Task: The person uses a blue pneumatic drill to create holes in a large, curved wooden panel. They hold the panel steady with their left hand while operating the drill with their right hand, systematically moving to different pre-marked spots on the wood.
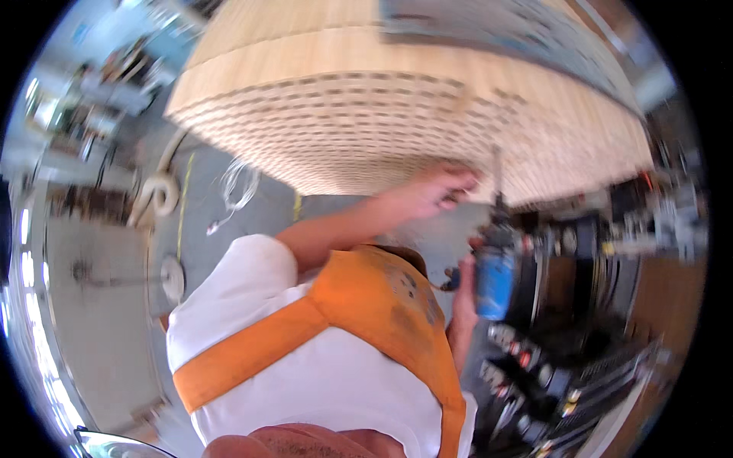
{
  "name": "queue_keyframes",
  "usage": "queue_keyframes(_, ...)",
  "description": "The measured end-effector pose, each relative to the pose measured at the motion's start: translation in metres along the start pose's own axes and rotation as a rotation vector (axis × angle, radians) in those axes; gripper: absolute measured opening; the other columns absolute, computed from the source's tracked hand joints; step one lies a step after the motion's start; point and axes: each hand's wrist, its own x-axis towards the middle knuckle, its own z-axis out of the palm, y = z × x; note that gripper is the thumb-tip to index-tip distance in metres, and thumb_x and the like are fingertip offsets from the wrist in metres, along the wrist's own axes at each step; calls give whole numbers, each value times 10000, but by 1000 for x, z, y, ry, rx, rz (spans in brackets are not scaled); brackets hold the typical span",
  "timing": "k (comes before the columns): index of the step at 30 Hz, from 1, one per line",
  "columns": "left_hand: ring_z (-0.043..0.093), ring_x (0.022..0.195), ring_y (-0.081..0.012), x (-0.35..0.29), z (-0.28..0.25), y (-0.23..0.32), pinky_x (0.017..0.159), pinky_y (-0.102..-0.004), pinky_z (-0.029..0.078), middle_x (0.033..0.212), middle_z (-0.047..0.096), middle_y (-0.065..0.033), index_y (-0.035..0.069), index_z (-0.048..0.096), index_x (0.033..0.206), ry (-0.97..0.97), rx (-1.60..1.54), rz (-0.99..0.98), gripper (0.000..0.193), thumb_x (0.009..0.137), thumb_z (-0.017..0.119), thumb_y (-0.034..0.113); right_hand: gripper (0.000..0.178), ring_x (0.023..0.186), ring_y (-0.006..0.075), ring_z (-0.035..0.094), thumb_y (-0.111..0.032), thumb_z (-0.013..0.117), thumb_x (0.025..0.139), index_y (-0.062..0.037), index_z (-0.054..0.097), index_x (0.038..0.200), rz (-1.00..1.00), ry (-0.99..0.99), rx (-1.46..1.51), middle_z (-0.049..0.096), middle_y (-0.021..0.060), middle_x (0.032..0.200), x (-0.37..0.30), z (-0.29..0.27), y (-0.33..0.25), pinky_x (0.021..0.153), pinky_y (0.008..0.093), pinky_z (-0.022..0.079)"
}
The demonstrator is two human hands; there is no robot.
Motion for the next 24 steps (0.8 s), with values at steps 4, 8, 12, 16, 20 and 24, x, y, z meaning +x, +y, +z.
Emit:
queue_keyframes(4, 445, 619, -35, 10, -20, 14, 445, -161, 322, 809, 557, 36, 75, 607, 1013, -138, -79, -5, 136, 917, 575, 166, 137, 710, 182, 595, -167, 668, 874, -67, 634, 962, -463, -36, -579, 638, 51, 811, -10, -12, 12, 648, 322, 484)
queue_keyframes(8, 444, 610, -46, 13, -6, 18, 422, -152, 319, 813, 549, 23, 55, 575, 1052, -150, -193, -109, 208, 961, 547, 240, 228, 728, 169, 587, -173, 690, 853, -61, 630, 1043, 19, -90, 133, 670, 45, 897, -22, -24, -8, 669, 315, 492)
queue_keyframes(12, 449, 606, -49, 19, 2, 19, 423, -159, 327, 807, 541, 12, 28, 579, 1055, -238, 18, -179, 254, 957, 559, 262, 327, 737, 111, 575, -163, 710, 836, -56, 615, 1131, 76, -157, 427, 681, 36, 973, -15, -58, 4, 670, 269, 485)
queue_keyframes(16, 454, 601, -48, 21, 21, 16, 423, -166, 324, 787, 522, 12, 14, 584, 1042, -168, 280, -138, 274, 959, 558, 273, 345, 764, 79, 569, -144, 705, 844, -59, 606, 1164, 88, -165, 448, 681, 40, 1001, -12, -67, 9, 682, 242, 476)
queue_keyframes(20, 457, 603, -53, 28, 39, 15, 430, -168, 329, 790, 513, 9, 15, 582, 1052, -98, 321, -126, 264, 967, 544, 263, 338, 859, 119, 592, -131, 694, 857, -54, 602, 1173, -20, -35, 249, 670, 38, 1025, -15, -53, 3, 760, 273, 482)
queue_keyframes(24, 448, 626, -59, 38, 52, 18, 435, -167, 327, 808, 505, 10, 43, 567, 1111, -128, 63, -18, 267, 975, 525, 268, 317, 862, 127, 593, -121, 682, 863, -64, 605, 1164, 8, -5, 262, 666, 36, 1021, 3, -36, -12, 763, 282, 486)
